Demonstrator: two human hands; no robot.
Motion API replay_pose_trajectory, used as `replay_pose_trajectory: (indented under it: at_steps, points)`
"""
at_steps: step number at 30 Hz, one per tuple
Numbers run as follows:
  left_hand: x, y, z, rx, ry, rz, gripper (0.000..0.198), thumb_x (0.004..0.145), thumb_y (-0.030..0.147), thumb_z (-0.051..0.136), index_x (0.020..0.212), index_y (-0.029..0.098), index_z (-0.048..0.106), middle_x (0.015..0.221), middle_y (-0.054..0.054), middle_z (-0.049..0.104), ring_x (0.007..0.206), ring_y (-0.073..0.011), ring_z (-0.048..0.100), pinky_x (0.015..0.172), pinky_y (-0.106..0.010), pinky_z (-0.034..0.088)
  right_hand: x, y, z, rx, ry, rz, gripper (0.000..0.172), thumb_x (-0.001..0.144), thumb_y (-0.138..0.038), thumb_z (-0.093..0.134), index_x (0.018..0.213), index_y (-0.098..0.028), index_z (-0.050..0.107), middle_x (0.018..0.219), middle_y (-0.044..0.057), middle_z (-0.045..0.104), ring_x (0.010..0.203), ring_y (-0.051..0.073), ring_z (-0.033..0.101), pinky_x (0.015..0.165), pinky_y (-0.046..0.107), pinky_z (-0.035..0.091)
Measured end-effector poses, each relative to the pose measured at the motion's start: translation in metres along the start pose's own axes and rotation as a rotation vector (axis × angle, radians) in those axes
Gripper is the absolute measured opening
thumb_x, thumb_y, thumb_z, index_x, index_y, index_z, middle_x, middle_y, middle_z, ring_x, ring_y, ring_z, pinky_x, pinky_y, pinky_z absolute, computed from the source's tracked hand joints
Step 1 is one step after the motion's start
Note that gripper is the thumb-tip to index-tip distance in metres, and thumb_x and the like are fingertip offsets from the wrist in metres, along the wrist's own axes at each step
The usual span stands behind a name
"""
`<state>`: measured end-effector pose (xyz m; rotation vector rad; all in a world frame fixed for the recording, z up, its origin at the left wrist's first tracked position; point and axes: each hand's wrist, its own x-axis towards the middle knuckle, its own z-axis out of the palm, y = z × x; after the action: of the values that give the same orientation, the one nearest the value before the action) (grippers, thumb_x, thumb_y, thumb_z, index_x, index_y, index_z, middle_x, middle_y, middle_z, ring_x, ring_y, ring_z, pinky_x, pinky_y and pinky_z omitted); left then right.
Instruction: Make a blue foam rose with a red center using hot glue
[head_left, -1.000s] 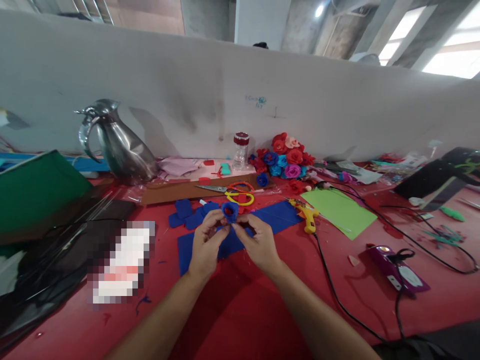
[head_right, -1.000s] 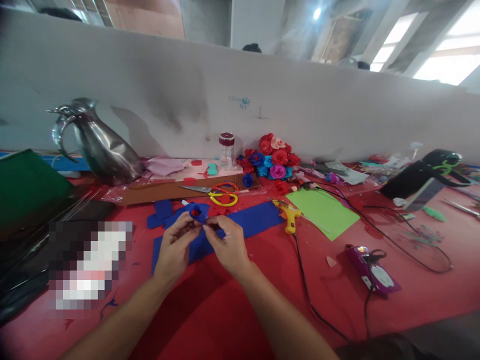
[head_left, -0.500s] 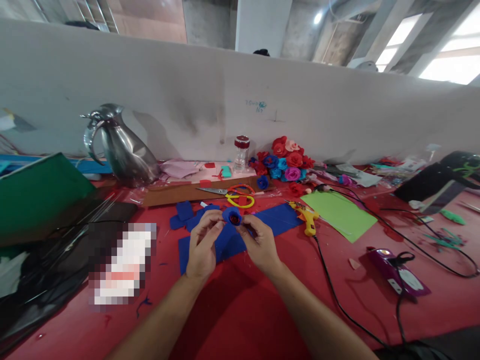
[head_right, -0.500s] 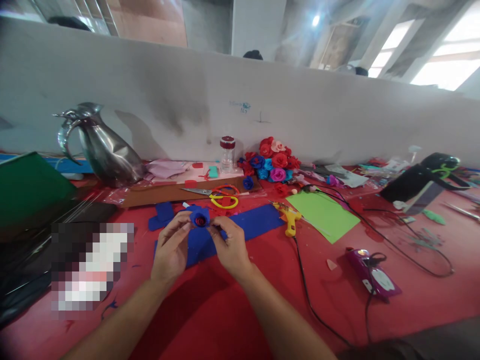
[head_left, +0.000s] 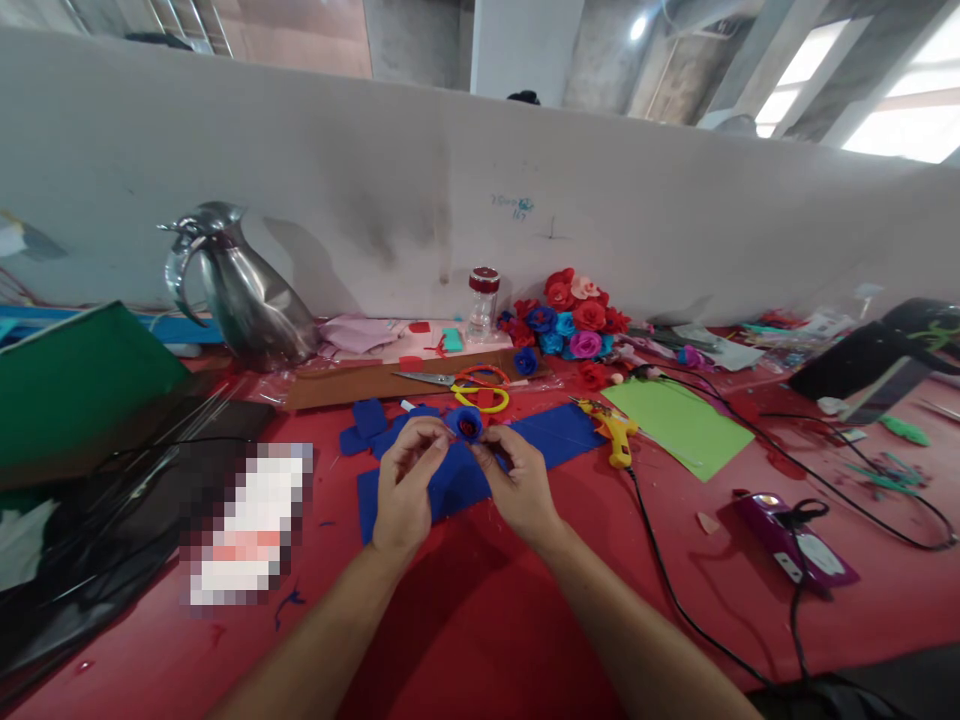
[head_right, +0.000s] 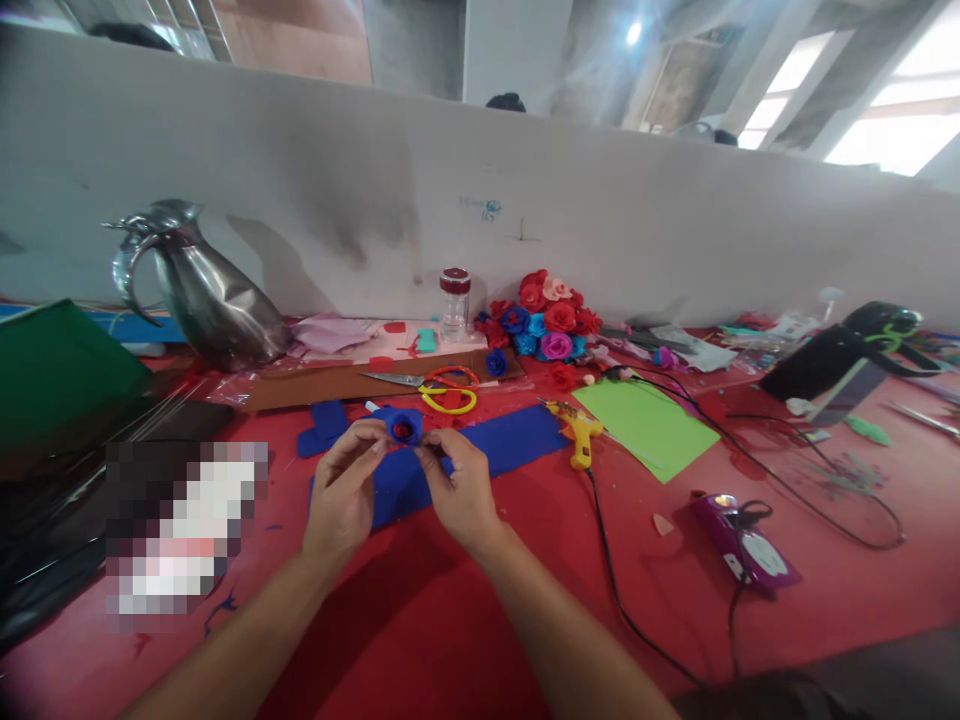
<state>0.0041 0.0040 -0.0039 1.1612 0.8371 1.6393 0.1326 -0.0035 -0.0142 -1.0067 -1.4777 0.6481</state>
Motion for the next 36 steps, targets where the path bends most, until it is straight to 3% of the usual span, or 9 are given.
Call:
replay_pose_trajectory:
  at_steps: [2,8,18,22,28,36]
  points:
    - [0.001,-0.002,0.001,0.031,-0.005,-0.042,0.012,0.069,0.028,0.073,0.079,0.022,0.070,0.081,0.000,0.059,0.075,-0.0140,0.052,0.072,-0.027,0.042,0.000,-0.001,0.000,-0.006,0.002,0.000,0.009,0.086,-0.027,0.056,0.083,-0.021,0.062,0.077,0.002,0.066,0.071,0.015,0.060,0.067,0.026,0.047]
    - [0.000,-0.004,0.005,0.127,-0.119,-0.157,0.012,0.070,0.032,0.072,0.073,0.020,0.074,0.083,-0.003,0.063,0.081,-0.0168,0.055,0.078,-0.030,0.044,0.000,-0.003,-0.002,0.017,0.039,0.074,0.008,0.084,-0.027,0.058,0.083,-0.020,0.062,0.077,0.002,0.067,0.070,0.015,0.061,0.067,0.027,0.048]
    - [0.000,-0.008,0.006,-0.084,-0.030,-0.327,0.013,0.057,0.028,0.081,0.064,0.019,0.074,0.078,0.000,0.056,0.078,-0.0127,0.050,0.075,-0.025,0.042,0.004,-0.007,-0.001,0.201,0.041,0.212,0.010,0.075,-0.025,0.063,0.078,-0.021,0.054,0.074,-0.001,0.061,0.071,0.014,0.059,0.067,0.025,0.048]
    - [0.003,-0.010,0.003,-0.068,-0.037,-0.295,0.014,0.060,0.028,0.079,0.061,0.019,0.070,0.074,0.001,0.055,0.074,-0.0123,0.050,0.073,-0.025,0.042,0.006,-0.012,-0.005,0.294,-0.021,0.270,0.010,0.072,-0.026,0.063,0.076,-0.022,0.056,0.075,-0.001,0.060,0.070,0.014,0.056,0.065,0.025,0.046]
    - [0.002,-0.011,0.000,0.052,-0.216,-0.276,0.011,0.069,0.030,0.072,0.073,0.019,0.072,0.077,-0.003,0.063,0.078,-0.0176,0.056,0.079,-0.033,0.045,0.013,-0.017,-0.016,0.551,-0.028,0.447,0.019,0.078,-0.040,0.058,0.075,-0.021,0.058,0.069,0.001,0.059,0.065,0.015,0.056,0.060,0.026,0.045]
    - [0.001,-0.012,0.001,0.068,-0.273,-0.320,0.012,0.068,0.028,0.073,0.077,0.021,0.074,0.079,-0.002,0.067,0.079,-0.0177,0.057,0.084,-0.033,0.043,0.016,-0.022,-0.021,0.563,-0.034,0.396,0.020,0.069,-0.037,0.070,0.067,-0.020,0.058,0.061,-0.004,0.053,0.058,0.011,0.049,0.060,0.024,0.042]
